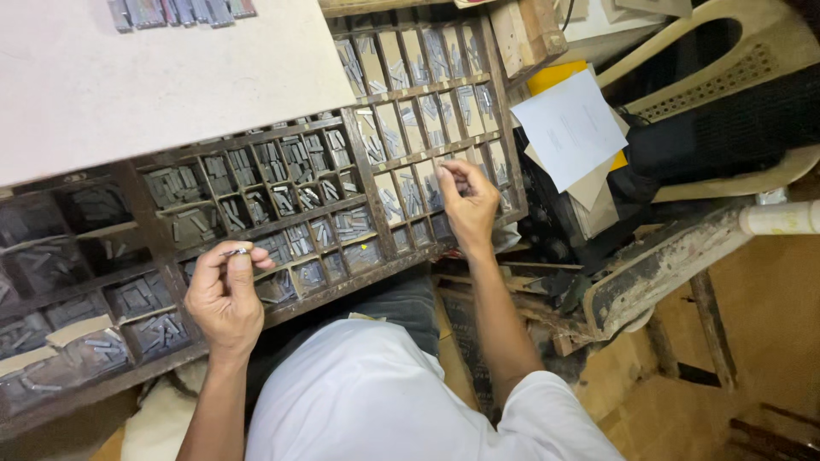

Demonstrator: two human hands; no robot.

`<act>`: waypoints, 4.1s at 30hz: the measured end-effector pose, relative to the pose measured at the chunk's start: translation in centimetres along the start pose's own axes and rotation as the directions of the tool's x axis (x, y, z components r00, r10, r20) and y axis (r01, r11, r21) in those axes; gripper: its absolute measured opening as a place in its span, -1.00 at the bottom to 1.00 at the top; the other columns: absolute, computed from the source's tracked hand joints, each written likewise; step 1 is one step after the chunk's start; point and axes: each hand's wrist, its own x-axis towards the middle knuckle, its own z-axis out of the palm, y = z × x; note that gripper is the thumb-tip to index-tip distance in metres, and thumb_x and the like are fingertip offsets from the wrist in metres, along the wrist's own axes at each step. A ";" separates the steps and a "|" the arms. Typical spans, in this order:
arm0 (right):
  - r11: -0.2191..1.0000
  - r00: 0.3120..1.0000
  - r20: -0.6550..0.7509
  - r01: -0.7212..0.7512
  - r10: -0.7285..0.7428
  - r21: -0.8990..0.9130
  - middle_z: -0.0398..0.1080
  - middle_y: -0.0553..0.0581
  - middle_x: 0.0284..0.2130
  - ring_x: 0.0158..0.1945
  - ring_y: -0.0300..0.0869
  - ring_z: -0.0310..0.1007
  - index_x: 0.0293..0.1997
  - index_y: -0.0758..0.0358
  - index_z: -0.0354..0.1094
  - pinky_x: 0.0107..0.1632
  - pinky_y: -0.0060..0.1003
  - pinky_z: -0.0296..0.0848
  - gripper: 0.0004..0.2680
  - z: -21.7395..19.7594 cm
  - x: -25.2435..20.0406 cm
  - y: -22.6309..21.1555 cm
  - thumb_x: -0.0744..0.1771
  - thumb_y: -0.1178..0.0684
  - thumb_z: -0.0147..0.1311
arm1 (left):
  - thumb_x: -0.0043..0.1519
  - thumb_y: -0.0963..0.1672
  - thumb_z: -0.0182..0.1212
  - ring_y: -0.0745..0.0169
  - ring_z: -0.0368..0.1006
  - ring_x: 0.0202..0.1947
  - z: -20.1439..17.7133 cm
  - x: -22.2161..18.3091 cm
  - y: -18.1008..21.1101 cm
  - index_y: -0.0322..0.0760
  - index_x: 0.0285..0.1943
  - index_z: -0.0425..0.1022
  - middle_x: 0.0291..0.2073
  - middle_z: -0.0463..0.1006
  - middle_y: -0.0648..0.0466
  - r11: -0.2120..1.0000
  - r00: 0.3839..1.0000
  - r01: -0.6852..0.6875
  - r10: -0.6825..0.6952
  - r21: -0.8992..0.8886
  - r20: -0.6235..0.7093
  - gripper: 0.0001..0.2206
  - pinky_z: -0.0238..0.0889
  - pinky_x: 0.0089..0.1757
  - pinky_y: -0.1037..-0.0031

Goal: The person selects individual metal letters from a storage case and arranges them by hand onto a mounting board to set a block of type.

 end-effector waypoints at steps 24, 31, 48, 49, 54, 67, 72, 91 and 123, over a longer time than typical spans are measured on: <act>0.996 0.997 -0.069 0.026 -0.032 -0.090 0.49 0.18 -0.49 -0.47 -0.26 0.33 -0.15 0.29 0.53 -0.39 -0.30 0.38 -0.93 -1.1 2.5 2.2 0.34 0.16 0.24 | 0.46 -0.28 0.08 0.06 0.60 -0.36 0.7 0.3 0.4 -0.58 -0.03 0.46 -0.29 0.60 -0.24 1.000 0.998 0.001 0.000 -0.031 0.058 -0.92 0.51 -0.24 0.32; 0.914 0.946 0.048 0.323 -0.322 -0.246 0.53 0.42 -0.27 -0.22 0.26 0.56 -0.07 0.41 0.53 -0.20 -0.06 0.52 -0.90 0.9 5.1 -0.6 0.38 0.20 0.21 | 0.36 -0.30 0.12 0.00 0.63 -0.41 3.3 1.9 1.5 -0.50 -0.10 0.54 -0.37 0.58 -0.19 0.995 0.997 -0.070 0.071 -0.071 0.007 -0.92 0.53 -0.34 0.26; 0.891 0.848 0.435 0.090 -0.303 0.445 0.54 0.17 -0.32 -0.37 -0.25 0.49 -0.15 0.34 0.56 -0.33 -0.43 0.50 -0.90 6.2 -4.0 -17.1 0.29 0.26 0.32 | 0.37 -0.22 0.18 0.01 0.61 -0.38 3.2 3.2 3.6 -0.36 -0.04 0.61 -0.33 0.60 -0.08 0.972 0.958 -0.231 0.234 -0.035 0.163 -0.89 0.48 -0.28 0.29; 0.892 0.848 0.434 0.092 -0.302 0.442 0.54 0.17 -0.32 -0.37 -0.25 0.49 -0.15 0.34 0.56 -0.33 -0.43 0.50 -0.90 6.2 -4.2 -16.9 0.29 0.26 0.32 | 0.37 -0.22 0.18 0.01 0.61 -0.38 3.3 3.2 3.8 -0.36 -0.04 0.61 -0.33 0.60 -0.08 0.972 0.958 -0.231 0.234 -0.039 0.164 -0.89 0.48 -0.28 0.29; 0.558 0.845 0.532 -0.464 0.047 0.688 0.48 0.30 -0.16 -0.25 -0.22 0.52 -0.08 0.37 0.37 -0.28 -0.47 0.59 -0.93 6.4 -6.0 -12.1 0.38 0.27 0.09 | 0.34 -0.27 0.21 0.06 0.63 -0.37 3.0 2.9 3.7 -0.37 -0.05 0.65 -0.34 0.64 -0.09 0.976 0.968 -0.199 0.210 -0.090 0.141 -0.88 0.49 -0.28 0.32; 0.316 0.788 0.585 -0.614 0.193 0.723 0.52 0.31 -0.22 -0.27 -0.17 0.56 0.04 0.33 0.41 -0.22 -0.36 0.61 -0.86 4.5 -7.0 -7.7 0.38 0.25 0.09 | 0.37 -0.25 0.20 0.07 0.65 -0.37 2.4 1.6 2.2 -0.49 -0.10 0.60 -0.31 0.64 -0.13 0.990 0.985 -0.128 0.134 -0.067 0.106 -0.90 0.52 -0.31 0.35; 0.874 0.937 0.348 -0.132 -0.045 0.468 0.55 0.29 -0.32 -0.34 -0.25 0.53 -0.10 0.42 0.49 -0.27 -0.37 0.57 -0.89 4.4 -6.6 -10.0 0.32 0.30 0.23 | 0.30 -0.27 0.23 -0.16 0.64 -0.14 2.7 1.9 5.4 -0.33 -0.05 0.63 0.01 0.63 -0.21 0.965 0.916 -0.259 0.259 -0.041 0.308 -0.88 0.52 -0.16 0.18; 0.917 0.944 0.196 0.184 -0.265 0.353 0.55 0.29 -0.32 -0.23 -0.11 0.60 -0.04 0.54 0.46 -0.18 -0.27 0.59 -0.80 5.5 -6.7 -12.3 0.27 0.39 0.29 | 0.34 -0.20 0.19 -0.21 0.53 0.13 3.4 0.5 4.9 -0.22 -0.02 0.65 0.29 0.48 -0.16 0.962 0.863 -0.271 0.259 -0.036 0.434 -0.87 0.44 0.03 0.15; 0.931 0.837 0.470 0.118 -0.280 0.345 0.57 0.18 -0.31 -0.28 -0.10 0.57 -0.14 0.32 0.59 -0.18 -0.30 0.53 -0.92 5.3 -4.4 -12.6 0.32 0.25 0.27 | 0.32 -0.23 0.25 0.23 0.65 -0.39 3.4 1.2 3.7 -0.45 -0.02 0.62 -0.35 0.70 -0.15 0.956 0.989 0.094 -0.058 -0.278 0.136 -0.87 0.56 -0.31 0.47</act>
